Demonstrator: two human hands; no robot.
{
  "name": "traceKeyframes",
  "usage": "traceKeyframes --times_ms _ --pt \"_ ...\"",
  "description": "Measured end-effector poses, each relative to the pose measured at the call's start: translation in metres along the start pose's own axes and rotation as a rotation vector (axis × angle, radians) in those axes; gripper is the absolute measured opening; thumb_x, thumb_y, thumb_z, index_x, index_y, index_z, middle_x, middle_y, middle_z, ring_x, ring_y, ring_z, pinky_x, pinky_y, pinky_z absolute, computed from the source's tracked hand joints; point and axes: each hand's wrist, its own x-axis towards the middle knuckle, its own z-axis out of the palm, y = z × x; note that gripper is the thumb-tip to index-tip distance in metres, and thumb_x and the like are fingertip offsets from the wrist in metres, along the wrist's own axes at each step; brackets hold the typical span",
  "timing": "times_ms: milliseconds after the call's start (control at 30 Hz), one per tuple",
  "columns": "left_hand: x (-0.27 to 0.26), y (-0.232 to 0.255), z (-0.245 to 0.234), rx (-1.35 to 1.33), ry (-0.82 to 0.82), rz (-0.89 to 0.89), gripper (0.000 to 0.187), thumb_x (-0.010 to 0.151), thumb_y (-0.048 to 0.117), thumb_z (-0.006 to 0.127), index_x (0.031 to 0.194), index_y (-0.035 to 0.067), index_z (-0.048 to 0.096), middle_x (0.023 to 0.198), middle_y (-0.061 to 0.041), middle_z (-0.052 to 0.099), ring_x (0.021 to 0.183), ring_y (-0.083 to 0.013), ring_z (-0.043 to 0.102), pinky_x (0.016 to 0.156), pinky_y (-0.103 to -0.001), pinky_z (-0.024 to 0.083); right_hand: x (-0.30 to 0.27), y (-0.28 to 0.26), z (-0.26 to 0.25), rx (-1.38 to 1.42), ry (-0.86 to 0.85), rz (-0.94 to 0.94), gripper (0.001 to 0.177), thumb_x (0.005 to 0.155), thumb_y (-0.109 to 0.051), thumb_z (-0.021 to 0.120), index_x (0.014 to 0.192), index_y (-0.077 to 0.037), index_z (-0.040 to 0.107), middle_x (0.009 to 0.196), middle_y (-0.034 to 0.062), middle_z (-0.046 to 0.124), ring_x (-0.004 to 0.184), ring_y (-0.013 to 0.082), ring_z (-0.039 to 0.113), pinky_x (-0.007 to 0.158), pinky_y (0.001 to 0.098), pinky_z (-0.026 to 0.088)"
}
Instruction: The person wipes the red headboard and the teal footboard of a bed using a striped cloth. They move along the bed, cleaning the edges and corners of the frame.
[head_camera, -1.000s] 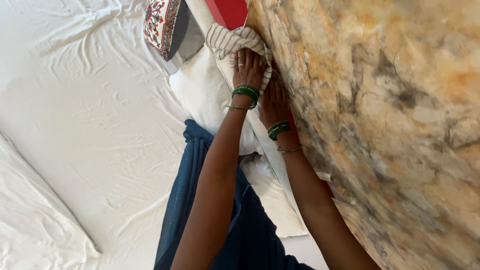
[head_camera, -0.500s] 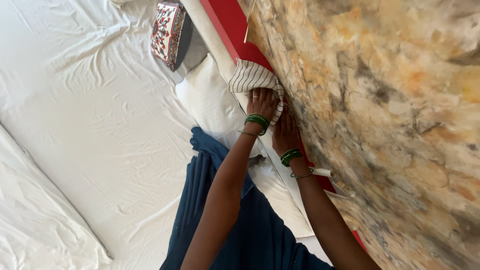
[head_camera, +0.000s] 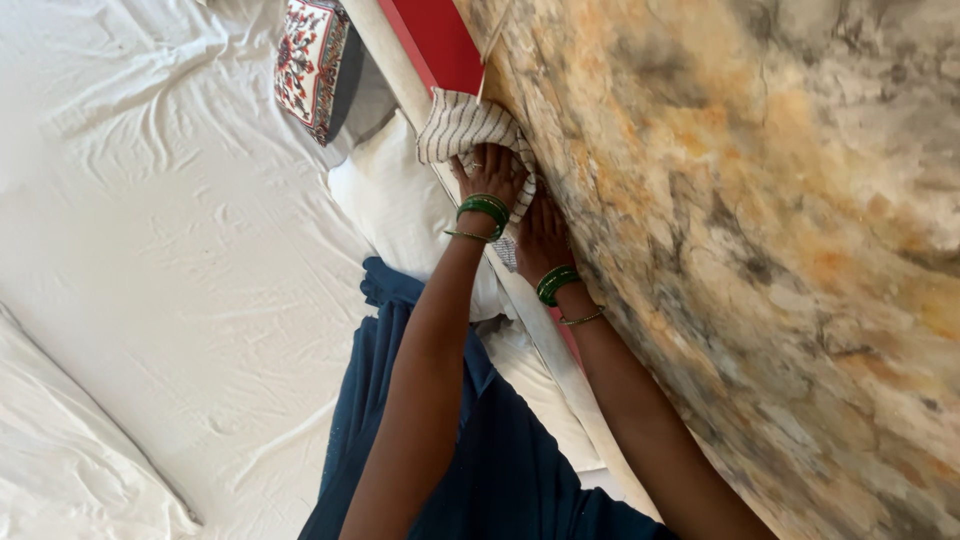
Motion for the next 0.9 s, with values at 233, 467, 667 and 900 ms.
traceKeyframes --times_ms 233,467,667,900 --pt "0.009 -0.001 0.009 -0.028 -0.101 -0.048 0.066 0.1 0.059 0.04 0.152 0.018 0.041 0.165 -0.007 0.028 0.155 -0.0314 0.018 0.112 -0.082 0.002 0.003 -0.001 -0.005 -0.036 0.005 -0.005 0.064 0.096 -0.018 0.047 0.147 0.017 0.033 0.165 0.0343 0.019 0.153 0.0448 0.021 0.124 0.0531 0.016" --pt "0.006 -0.001 -0.006 0.027 -0.132 0.006 0.067 0.105 0.055 0.033 0.157 0.013 0.035 0.166 -0.015 0.026 0.153 -0.036 0.021 0.108 -0.085 0.004 0.004 -0.008 -0.014 -0.095 0.076 -0.015 0.066 0.094 -0.017 0.049 0.146 0.02 0.037 0.162 0.0347 0.026 0.154 0.0414 0.024 0.125 0.0497 0.019" --pt "0.01 -0.007 0.004 0.029 -0.083 0.06 0.063 0.102 0.053 0.035 0.15 0.012 0.043 0.161 -0.013 0.032 0.152 -0.0375 0.025 0.109 -0.082 0.01 0.005 -0.009 0.003 0.018 0.213 0.038 0.066 0.085 -0.014 0.063 0.141 0.017 0.048 0.161 0.03 0.034 0.153 0.0373 0.029 0.127 0.0483 0.021" --pt "0.011 -0.03 0.028 0.102 0.206 0.301 0.058 0.108 0.049 0.045 0.14 0.001 0.054 0.144 -0.024 0.052 0.136 -0.0419 0.045 0.117 -0.061 0.027 0.0 -0.01 0.035 0.004 0.288 0.15 0.055 0.094 -0.01 0.064 0.145 0.006 0.05 0.169 0.0205 0.03 0.158 0.0301 0.027 0.131 0.0434 0.019"
